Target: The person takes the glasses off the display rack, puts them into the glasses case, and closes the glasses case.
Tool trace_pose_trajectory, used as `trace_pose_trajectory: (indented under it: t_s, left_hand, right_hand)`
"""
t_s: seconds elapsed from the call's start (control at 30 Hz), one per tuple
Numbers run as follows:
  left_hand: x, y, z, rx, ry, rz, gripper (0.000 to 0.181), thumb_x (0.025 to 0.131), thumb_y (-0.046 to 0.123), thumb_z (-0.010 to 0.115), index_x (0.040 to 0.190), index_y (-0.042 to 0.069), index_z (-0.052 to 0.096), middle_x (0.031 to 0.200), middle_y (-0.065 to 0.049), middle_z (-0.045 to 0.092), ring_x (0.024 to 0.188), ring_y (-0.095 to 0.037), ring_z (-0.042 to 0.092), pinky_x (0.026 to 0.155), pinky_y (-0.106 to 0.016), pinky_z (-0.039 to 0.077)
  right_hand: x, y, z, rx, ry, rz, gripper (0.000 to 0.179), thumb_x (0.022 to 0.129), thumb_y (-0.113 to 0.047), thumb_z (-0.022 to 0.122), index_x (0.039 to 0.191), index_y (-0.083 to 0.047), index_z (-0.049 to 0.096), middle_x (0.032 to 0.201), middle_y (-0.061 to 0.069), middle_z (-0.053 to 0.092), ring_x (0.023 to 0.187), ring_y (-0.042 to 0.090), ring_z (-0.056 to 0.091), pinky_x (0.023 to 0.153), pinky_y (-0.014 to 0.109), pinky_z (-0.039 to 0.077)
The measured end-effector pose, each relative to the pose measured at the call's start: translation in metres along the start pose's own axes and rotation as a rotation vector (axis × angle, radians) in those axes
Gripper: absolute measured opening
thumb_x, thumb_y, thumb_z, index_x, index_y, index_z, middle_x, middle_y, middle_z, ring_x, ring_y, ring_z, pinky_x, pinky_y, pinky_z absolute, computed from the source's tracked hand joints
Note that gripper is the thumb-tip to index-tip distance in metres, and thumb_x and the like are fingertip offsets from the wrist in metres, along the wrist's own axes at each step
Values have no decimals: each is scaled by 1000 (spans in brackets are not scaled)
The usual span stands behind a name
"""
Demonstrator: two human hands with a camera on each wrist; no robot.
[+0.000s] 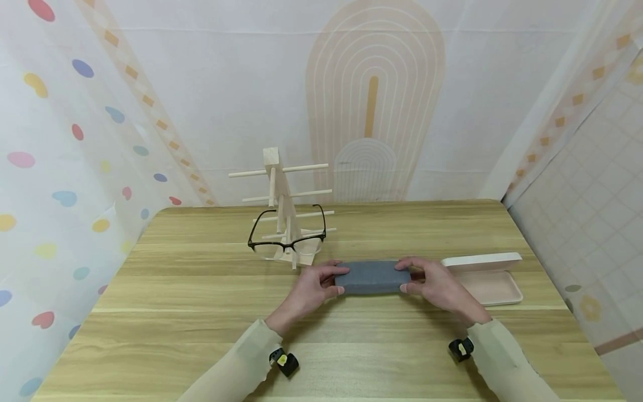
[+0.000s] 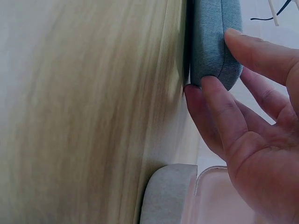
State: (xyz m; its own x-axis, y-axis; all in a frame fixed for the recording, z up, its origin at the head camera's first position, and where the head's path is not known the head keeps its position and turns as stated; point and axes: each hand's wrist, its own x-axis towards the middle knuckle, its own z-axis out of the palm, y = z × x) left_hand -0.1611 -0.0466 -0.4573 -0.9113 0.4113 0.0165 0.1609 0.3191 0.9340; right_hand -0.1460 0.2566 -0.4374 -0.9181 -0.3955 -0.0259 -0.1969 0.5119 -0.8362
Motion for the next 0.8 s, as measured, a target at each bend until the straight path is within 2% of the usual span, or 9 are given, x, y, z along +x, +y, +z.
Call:
trace_pose_trajectory:
  t_s: [0.17, 0.27, 0.63, 0.8]
  left_hand:
    - [-1, -1, 2, -20, 8, 2, 36, 86, -16, 72, 122, -8, 71, 151, -28, 48, 136, -42, 51, 107, -33, 48]
    - [-1, -2, 2, 0, 15, 4, 37, 85, -16, 73, 120, -7, 72, 150, -26, 49, 136, -41, 52, 107, -33, 48]
    - [-3, 0, 5, 141, 47, 3, 40, 80, -10, 77, 119, -1, 74, 149, -18, 52, 133, -36, 54, 107, -38, 50]
    - [-5, 2, 6, 193, 41, 5, 45, 81, -5, 77, 125, 2, 71, 154, -20, 47, 133, -38, 53, 106, -40, 51]
  right_hand:
    - [-1, 2, 1, 4, 12, 32, 35, 93, -7, 76, 126, -3, 67, 150, 29, 47, 119, 44, 62, 90, 35, 57]
    - [-1, 2, 3, -14, 23, 28, 34, 92, -6, 77, 124, -4, 67, 150, 29, 47, 119, 43, 63, 89, 35, 58]
    - [-2, 0, 8, -58, 64, -64, 32, 89, 1, 78, 119, -1, 69, 147, 32, 49, 121, 42, 62, 93, 44, 58]
    - [-5, 2, 7, -48, 69, -61, 36, 94, -5, 75, 129, 1, 66, 149, 31, 48, 126, 44, 58, 98, 47, 55]
